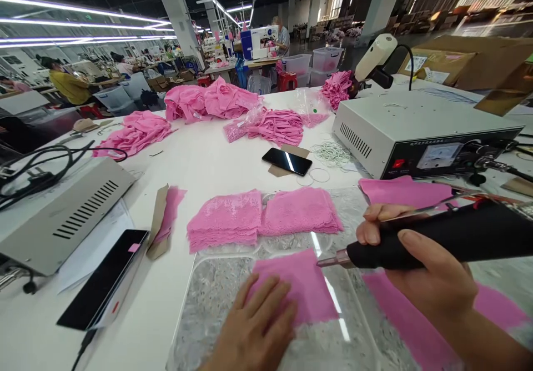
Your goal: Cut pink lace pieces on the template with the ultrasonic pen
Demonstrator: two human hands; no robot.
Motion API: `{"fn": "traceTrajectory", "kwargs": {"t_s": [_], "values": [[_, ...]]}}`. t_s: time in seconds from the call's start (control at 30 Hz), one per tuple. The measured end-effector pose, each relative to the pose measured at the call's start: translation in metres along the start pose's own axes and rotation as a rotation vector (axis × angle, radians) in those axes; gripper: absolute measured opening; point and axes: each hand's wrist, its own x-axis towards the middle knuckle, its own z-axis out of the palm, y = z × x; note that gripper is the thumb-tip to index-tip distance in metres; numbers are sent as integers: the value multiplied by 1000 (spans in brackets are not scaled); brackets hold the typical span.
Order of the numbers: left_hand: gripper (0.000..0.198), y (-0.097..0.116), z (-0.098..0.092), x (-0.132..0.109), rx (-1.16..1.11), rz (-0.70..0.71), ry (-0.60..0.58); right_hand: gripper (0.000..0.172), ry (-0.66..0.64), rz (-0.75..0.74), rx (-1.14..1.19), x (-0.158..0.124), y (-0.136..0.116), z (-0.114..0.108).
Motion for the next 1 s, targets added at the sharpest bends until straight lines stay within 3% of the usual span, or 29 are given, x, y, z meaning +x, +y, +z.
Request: {"fn": "traceTrajectory", "kwargs": {"t_s": [0.13,0.27,0.57,1.0], "values": [[22,19,23,26,-55,9,15,16,-27,9,36,2,3,0],[16,27,40,34,-100,22,14,14,-16,-25,40,4,6,-2],[23,19,34,43,-69,-14,-20,13,30,-55,78,8,5,-5],[34,24,47,52,3,-111,47,12,69,-64,79,6,11,-7]]}}
